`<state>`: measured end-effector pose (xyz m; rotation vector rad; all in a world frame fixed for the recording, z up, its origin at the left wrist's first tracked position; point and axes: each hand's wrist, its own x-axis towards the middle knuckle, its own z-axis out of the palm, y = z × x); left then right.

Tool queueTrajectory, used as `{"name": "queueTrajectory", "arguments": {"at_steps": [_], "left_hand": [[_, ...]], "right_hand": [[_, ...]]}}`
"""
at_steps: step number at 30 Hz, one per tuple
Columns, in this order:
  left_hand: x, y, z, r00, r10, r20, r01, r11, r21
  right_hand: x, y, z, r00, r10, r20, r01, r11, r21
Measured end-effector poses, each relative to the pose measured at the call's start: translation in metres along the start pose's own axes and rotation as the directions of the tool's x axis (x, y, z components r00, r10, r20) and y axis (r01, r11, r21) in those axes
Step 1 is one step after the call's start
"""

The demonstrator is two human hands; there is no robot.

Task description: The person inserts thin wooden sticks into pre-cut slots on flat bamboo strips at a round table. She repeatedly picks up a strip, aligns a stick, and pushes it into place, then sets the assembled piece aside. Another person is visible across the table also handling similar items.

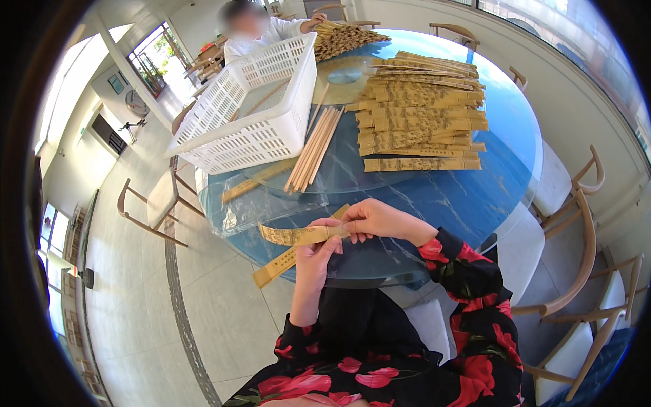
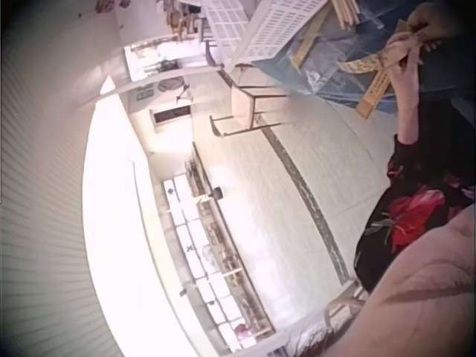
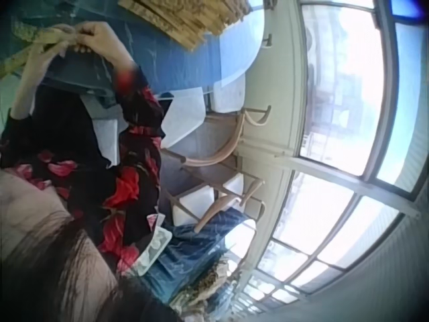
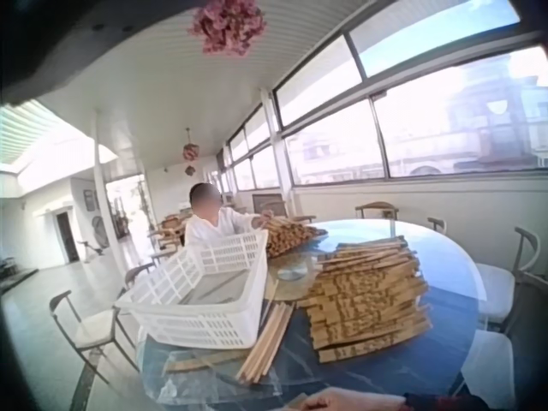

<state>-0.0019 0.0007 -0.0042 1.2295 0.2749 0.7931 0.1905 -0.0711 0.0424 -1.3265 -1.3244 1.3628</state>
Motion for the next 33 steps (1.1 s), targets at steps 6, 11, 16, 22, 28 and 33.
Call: {"name": "queueTrajectory", "arguments": {"at_steps": [6, 11, 16, 22, 28, 33], "left_hand": [[0.003, 0.000, 0.005, 1.000, 0.020, -0.011, -0.021, 0.999, -0.028], [0.005, -0.005, 0.000, 0.998, 0.044, -0.048, -0.048, 0.996, -0.074], [0.008, 0.002, -0.007, 0.991, 0.064, -0.120, -0.080, 0.989, -0.128], [0.014, 0.002, -0.014, 0.988, 0.044, -0.146, -0.075, 0.975, -0.211], [0.007, 0.010, -0.024, 0.982, 0.014, -0.186, -0.061, 0.966, -0.250], [0.008, 0.013, -0.024, 0.983, -0.008, -0.183, -0.047, 0.954, -0.295]], "right_hand": [[0.001, -0.002, 0.006, 0.993, -0.104, -0.053, 0.095, 0.983, -0.156], [0.002, -0.007, 0.021, 0.900, -0.399, -0.176, 0.290, 0.849, -0.442], [0.012, -0.020, 0.018, 0.814, -0.542, -0.208, 0.366, 0.757, -0.542], [0.058, -0.020, -0.016, 0.699, -0.714, -0.025, -0.003, 0.032, -0.999], [0.095, -0.016, -0.022, 0.714, -0.678, 0.177, -0.008, -0.260, -0.965], [0.093, -0.023, -0.027, 0.744, -0.614, 0.263, 0.015, -0.378, -0.926]]}}
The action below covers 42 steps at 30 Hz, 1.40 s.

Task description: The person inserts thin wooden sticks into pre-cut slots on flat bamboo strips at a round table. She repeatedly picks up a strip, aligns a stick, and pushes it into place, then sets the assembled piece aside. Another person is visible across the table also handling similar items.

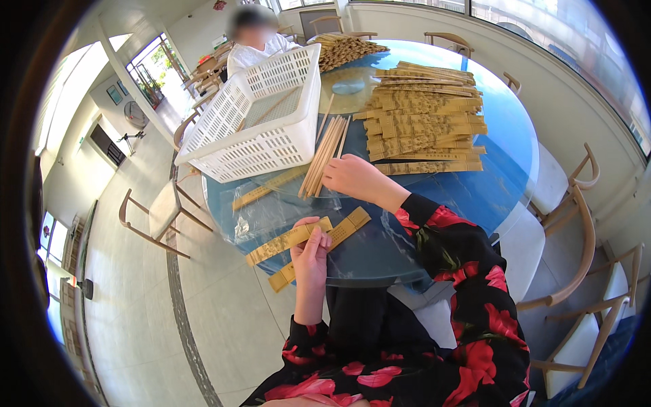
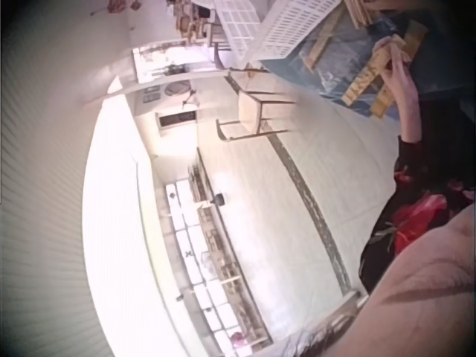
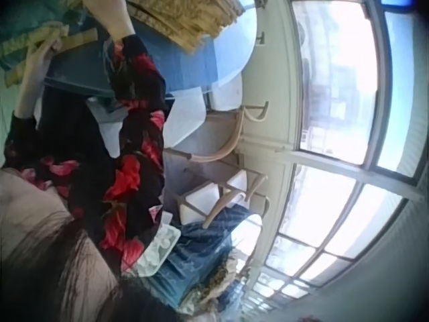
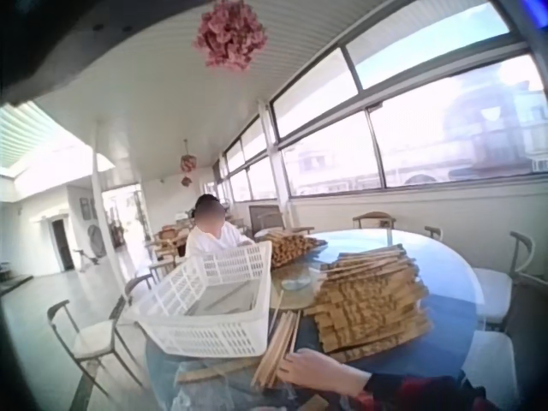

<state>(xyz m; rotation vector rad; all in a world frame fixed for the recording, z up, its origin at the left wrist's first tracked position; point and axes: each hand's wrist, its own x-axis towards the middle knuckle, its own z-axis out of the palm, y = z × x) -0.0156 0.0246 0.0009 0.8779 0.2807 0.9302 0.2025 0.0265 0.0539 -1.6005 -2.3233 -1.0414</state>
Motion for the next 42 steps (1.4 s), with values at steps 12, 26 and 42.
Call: {"name": "queueTrajectory", "arguments": {"at_steps": [12, 26, 42], "left_hand": [[-0.003, 0.002, 0.002, 1.000, -0.010, -0.014, 0.009, 0.997, -0.072], [-0.006, 0.004, 0.002, 0.999, 0.036, -0.035, -0.039, 0.994, -0.099], [-0.007, 0.004, 0.000, 0.999, 0.043, -0.024, -0.046, 0.991, -0.129]], "right_hand": [[-0.065, 0.009, -0.058, 0.329, 0.918, -0.219, -0.082, 0.259, 0.962], [-0.107, 0.023, -0.048, 0.463, 0.806, 0.368, 0.311, -0.537, 0.784], [-0.110, 0.023, -0.048, 0.460, 0.823, 0.333, 0.222, -0.470, 0.854]]}}
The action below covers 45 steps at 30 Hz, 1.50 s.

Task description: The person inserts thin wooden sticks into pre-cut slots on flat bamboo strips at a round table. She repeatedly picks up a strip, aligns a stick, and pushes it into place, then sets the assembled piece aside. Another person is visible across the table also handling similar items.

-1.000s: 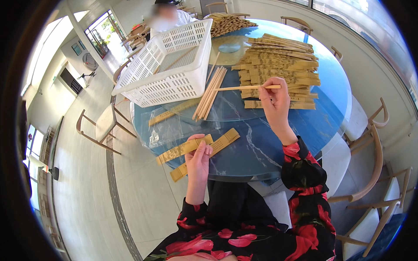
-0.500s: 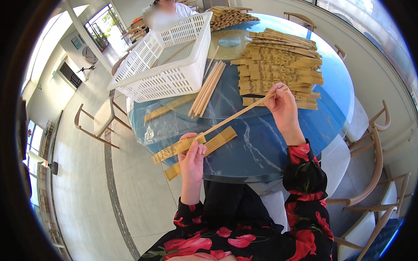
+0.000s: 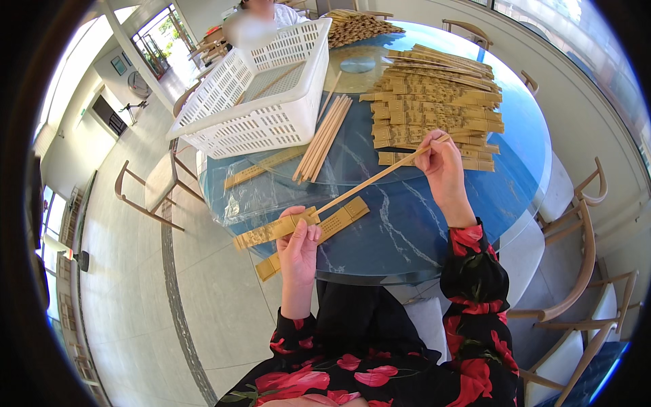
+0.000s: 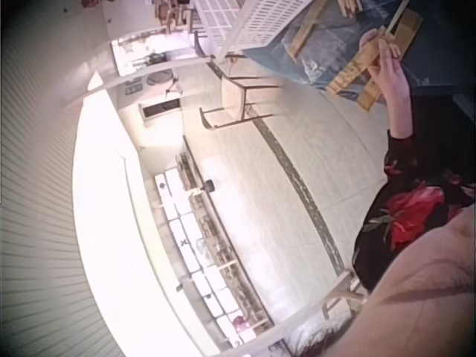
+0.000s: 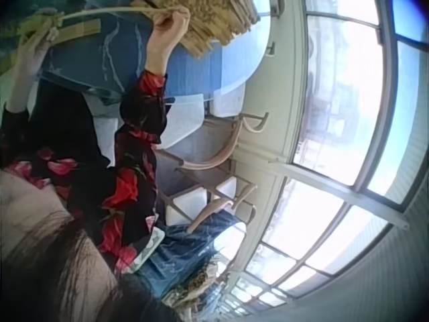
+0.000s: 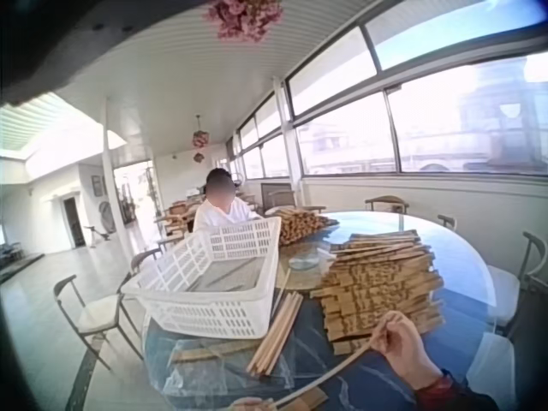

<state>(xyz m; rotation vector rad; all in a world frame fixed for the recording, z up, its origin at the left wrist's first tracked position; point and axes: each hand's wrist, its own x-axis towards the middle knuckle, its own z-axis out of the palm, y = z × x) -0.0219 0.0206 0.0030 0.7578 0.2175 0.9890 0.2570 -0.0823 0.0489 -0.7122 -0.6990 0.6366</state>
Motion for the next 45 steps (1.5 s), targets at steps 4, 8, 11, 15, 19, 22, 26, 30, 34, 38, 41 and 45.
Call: {"name": "queueTrajectory", "arguments": {"at_steps": [4, 8, 11, 15, 19, 22, 26, 30, 34, 38, 41, 45], "left_hand": [[-0.001, -0.001, -0.003, 1.000, -0.003, 0.009, 0.003, 1.000, 0.008], [0.000, -0.004, -0.009, 0.999, 0.039, 0.005, -0.039, 0.998, -0.044], [0.001, -0.002, -0.002, 0.997, 0.050, -0.056, -0.051, 0.999, -0.012], [0.001, -0.002, -0.001, 0.998, 0.052, -0.038, -0.052, 0.999, -0.015], [0.002, -0.002, -0.003, 1.000, 0.002, -0.004, -0.002, 1.000, -0.025], [0.003, -0.003, -0.002, 0.994, -0.085, 0.074, 0.084, 0.996, 0.026], [0.004, -0.004, -0.004, 0.983, -0.123, 0.136, 0.119, 0.992, 0.039], [0.003, -0.001, -0.002, 0.987, -0.124, 0.098, 0.126, 0.992, -0.011], [0.002, 0.000, -0.001, 0.988, -0.141, 0.068, 0.143, 0.989, -0.026], [0.003, -0.003, -0.005, 0.986, -0.135, 0.096, 0.141, 0.989, -0.053], [0.003, -0.003, -0.004, 0.974, -0.162, 0.155, 0.164, 0.986, 0.004], [0.005, -0.004, -0.002, 0.947, -0.206, 0.247, 0.185, 0.977, 0.107]], "right_hand": [[-0.002, 0.002, 0.003, 0.992, 0.130, 0.003, -0.130, 0.991, 0.023], [-0.006, 0.007, 0.011, 0.979, 0.202, -0.008, -0.201, 0.979, 0.043], [-0.009, 0.007, 0.012, 0.973, 0.227, 0.053, -0.227, 0.974, 0.006], [-0.020, 0.012, 0.028, 0.915, 0.351, 0.198, -0.342, 0.936, -0.079], [-0.031, 0.019, 0.045, 0.817, 0.457, 0.353, -0.391, 0.887, -0.245], [-0.038, 0.031, 0.058, 0.744, 0.505, 0.439, -0.335, 0.849, -0.409], [-0.043, 0.032, 0.073, 0.669, 0.558, 0.491, -0.365, 0.822, -0.436], [-0.038, 0.034, 0.059, 0.692, 0.521, 0.499, -0.486, 0.848, -0.212], [-0.035, 0.032, 0.051, 0.691, 0.531, 0.491, -0.543, 0.829, -0.133], [-0.038, 0.037, 0.052, 0.701, 0.514, 0.495, -0.473, 0.854, -0.217], [-0.037, 0.040, 0.055, 0.711, 0.488, 0.507, -0.345, 0.870, -0.353], [-0.044, 0.049, 0.061, 0.689, 0.519, 0.505, -0.258, 0.828, -0.498]]}}
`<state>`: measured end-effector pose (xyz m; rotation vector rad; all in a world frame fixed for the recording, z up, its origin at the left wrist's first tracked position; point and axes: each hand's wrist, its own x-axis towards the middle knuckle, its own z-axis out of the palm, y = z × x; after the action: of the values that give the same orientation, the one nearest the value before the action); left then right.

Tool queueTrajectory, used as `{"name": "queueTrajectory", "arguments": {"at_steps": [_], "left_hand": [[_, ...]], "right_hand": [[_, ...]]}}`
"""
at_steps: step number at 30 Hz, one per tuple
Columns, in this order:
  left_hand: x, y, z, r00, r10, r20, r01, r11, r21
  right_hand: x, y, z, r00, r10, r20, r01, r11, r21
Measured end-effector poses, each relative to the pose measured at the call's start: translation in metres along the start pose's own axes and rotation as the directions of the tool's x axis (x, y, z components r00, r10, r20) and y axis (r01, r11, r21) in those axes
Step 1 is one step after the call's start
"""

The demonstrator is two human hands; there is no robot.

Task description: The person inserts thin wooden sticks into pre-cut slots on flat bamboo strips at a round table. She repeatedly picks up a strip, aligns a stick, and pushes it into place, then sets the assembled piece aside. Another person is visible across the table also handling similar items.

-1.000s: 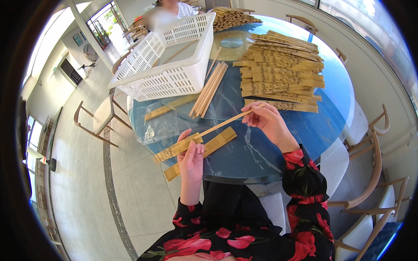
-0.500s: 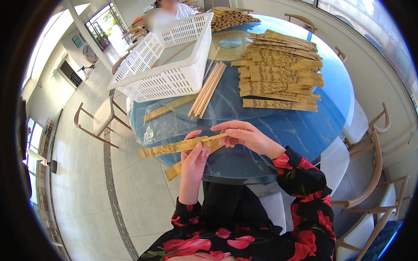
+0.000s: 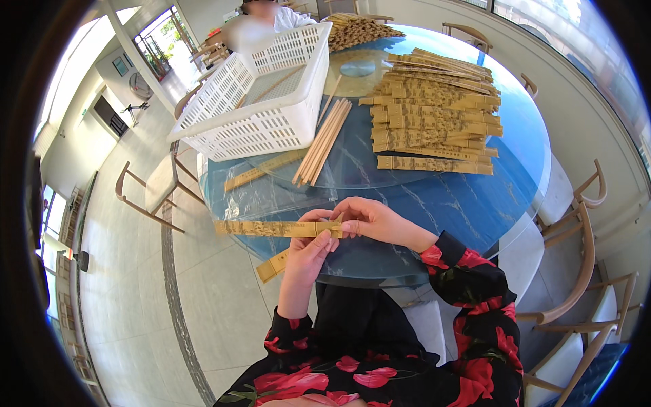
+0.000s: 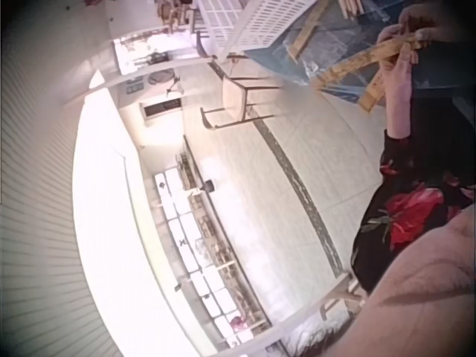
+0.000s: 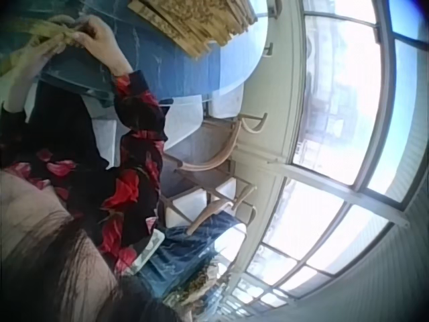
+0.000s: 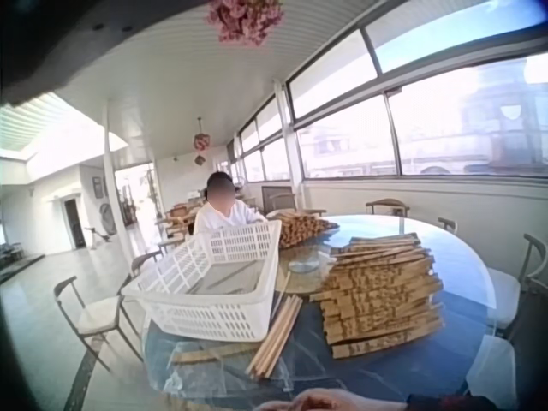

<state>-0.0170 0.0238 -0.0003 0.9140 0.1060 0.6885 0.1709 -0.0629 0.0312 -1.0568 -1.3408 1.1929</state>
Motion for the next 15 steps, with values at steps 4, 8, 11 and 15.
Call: {"name": "queueTrajectory", "arguments": {"at_steps": [4, 8, 11, 15], "left_hand": [[0.000, 0.000, 0.001, 1.000, -0.005, 0.012, 0.005, 1.000, 0.014], [0.000, -0.001, 0.001, 1.000, -0.018, -0.024, 0.019, 1.000, 0.009], [0.000, -0.002, 0.002, 0.998, -0.035, -0.058, 0.034, 0.999, -0.012], [0.003, -0.002, -0.001, 0.996, -0.009, -0.090, 0.000, 0.996, -0.093]], "right_hand": [[0.000, 0.004, 0.004, 1.000, -0.015, 0.000, 0.015, 0.996, -0.085], [0.000, 0.001, 0.004, 0.995, -0.061, -0.079, 0.042, 0.976, -0.215], [0.007, 0.005, -0.001, 0.950, -0.249, -0.191, 0.136, 0.875, -0.465], [0.035, 0.000, -0.007, 0.841, -0.532, -0.096, 0.133, 0.376, -0.917]]}}
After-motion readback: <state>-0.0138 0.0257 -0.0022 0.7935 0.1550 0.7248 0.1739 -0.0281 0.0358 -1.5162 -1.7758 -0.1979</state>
